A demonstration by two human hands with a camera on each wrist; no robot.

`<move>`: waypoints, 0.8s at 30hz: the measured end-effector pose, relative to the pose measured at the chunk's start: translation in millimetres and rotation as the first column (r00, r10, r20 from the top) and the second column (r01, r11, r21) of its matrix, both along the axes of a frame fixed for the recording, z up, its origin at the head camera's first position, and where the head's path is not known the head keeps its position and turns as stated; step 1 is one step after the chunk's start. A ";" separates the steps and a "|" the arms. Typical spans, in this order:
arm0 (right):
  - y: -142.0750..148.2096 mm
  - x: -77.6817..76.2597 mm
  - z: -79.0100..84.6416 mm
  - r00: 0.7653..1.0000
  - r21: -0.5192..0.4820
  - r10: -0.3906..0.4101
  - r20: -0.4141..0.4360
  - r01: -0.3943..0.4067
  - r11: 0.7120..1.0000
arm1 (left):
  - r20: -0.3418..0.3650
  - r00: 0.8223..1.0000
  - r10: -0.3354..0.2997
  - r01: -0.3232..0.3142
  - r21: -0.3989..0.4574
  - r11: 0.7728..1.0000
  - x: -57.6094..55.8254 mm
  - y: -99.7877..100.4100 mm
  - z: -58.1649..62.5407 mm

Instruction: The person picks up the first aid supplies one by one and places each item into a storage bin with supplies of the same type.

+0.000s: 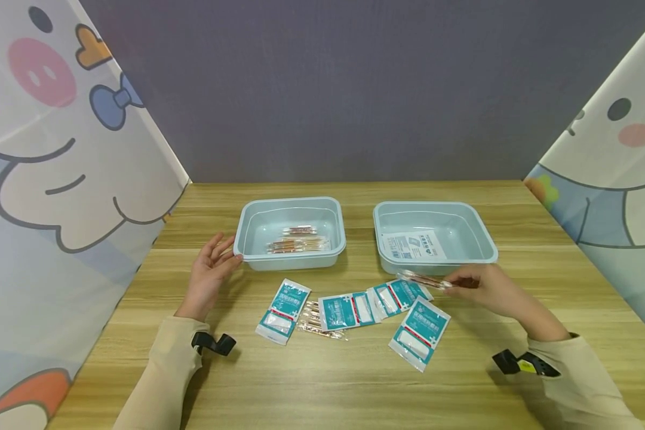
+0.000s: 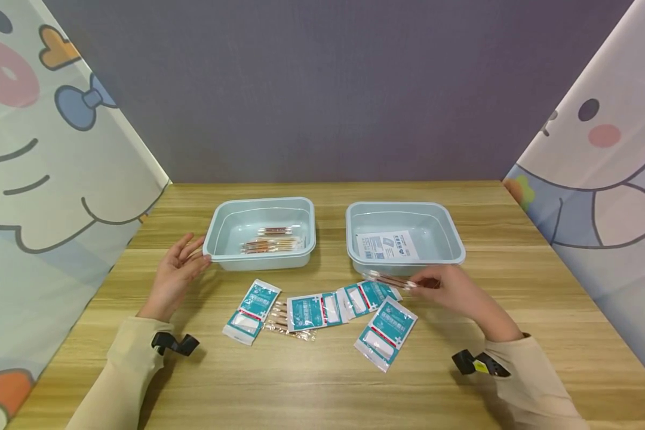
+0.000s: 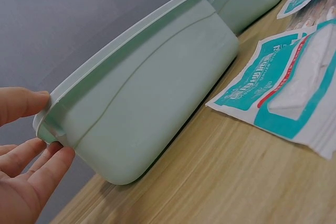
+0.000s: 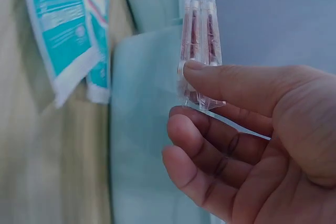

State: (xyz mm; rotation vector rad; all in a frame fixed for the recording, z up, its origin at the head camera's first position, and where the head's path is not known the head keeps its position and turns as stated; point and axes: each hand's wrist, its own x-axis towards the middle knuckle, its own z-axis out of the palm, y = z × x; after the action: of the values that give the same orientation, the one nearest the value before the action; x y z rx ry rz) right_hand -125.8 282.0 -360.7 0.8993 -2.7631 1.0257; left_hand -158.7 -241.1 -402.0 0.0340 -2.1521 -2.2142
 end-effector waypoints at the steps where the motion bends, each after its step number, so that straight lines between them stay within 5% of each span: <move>1: -1.4 -0.7 2.6 1.000 0.001 0.004 -0.001 -0.004 1.000 | 0.000 1.000 0.001 -0.001 0.001 1.000 -0.2 -0.1 -0.1; 11: -19.9 -12.2 27.5 0.999 0.013 0.003 0.041 -0.003 1.000 | -0.002 1.000 0.000 0.000 0.004 1.000 -0.6 0.2 0.3; 24: -46.1 -42.3 46.9 0.959 -0.040 0.003 0.282 0.009 0.999 | 0.001 1.000 0.005 -0.005 0.000 1.000 -0.7 -0.2 0.5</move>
State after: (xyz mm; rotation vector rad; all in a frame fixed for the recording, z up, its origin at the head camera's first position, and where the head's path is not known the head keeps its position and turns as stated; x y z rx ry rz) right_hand -168.1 235.9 -313.8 0.7985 -2.9541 1.2993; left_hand -159.4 -241.3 -401.5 0.0409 -2.1508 -2.2117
